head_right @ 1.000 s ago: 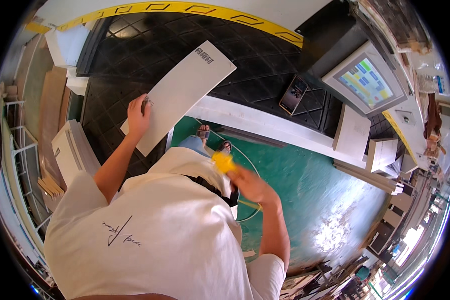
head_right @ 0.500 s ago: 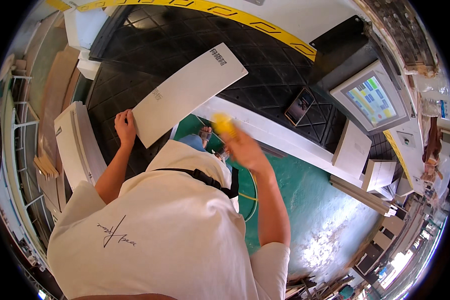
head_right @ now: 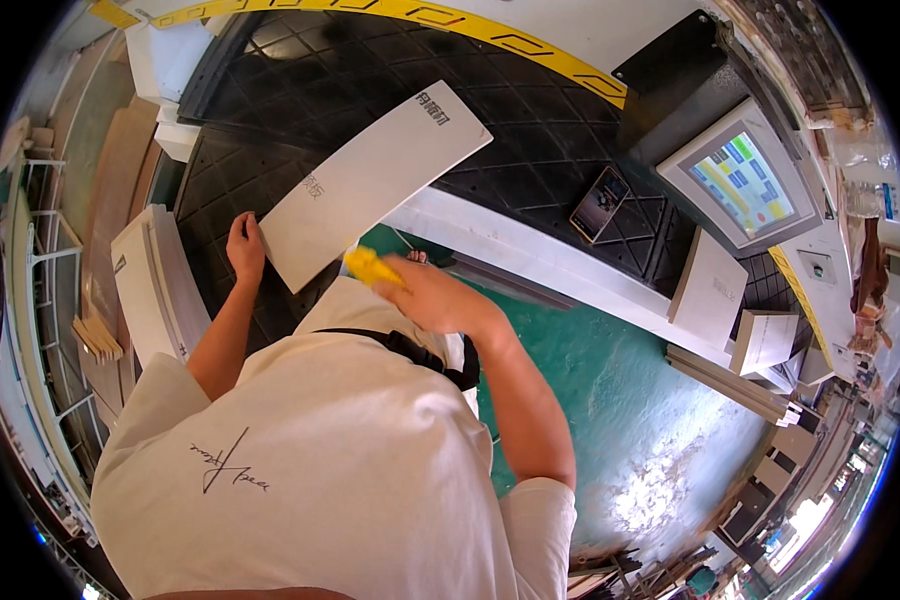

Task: The person scrapes the surface of white plastic sheets using a handheld tool. They repeatedly pick up sheets from a stack, place them on a workbench, and scrape the surface to remove residue or labels before moving to the next sheet.

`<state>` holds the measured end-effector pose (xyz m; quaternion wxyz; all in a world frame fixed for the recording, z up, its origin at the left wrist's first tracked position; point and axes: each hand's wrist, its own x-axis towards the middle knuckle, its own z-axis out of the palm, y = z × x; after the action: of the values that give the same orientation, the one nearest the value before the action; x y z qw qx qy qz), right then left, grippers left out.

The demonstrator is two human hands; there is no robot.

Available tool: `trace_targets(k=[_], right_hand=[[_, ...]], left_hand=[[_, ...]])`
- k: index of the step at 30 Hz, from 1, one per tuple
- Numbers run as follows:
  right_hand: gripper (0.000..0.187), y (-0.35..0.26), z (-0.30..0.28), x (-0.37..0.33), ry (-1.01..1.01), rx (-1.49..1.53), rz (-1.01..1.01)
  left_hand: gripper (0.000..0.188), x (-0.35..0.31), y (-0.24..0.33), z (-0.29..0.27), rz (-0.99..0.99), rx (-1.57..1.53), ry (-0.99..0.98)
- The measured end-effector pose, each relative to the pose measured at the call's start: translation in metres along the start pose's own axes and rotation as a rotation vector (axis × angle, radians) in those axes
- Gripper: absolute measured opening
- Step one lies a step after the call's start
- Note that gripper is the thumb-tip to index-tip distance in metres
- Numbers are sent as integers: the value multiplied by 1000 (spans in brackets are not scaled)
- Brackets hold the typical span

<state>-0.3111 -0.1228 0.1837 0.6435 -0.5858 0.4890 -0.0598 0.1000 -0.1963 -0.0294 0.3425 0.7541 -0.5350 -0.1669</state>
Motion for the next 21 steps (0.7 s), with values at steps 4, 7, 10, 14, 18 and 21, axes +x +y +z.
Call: trace_targets(k=[4,7,10,14,18,21], right_hand=[[50,20,5,-10,83,-42,-10],[45,7,-12,-32,77,136,136],[41,56,-21,-46,329,209,192],[37,61,-31,-71,880,149,299],[32,80,-25,-101,530,396,160],[35,96,-19,-98,836,626,106]], left_hand=[[36,7,14,0,-74,82,-64],[31,11,30,8,150,259,7],[46,-8,61,34,508,312,-27],[81,-47,113,75,710,265,-405],[93,-53,157,91,724,365,-561],[96,-56,155,107,735,681,-499]])
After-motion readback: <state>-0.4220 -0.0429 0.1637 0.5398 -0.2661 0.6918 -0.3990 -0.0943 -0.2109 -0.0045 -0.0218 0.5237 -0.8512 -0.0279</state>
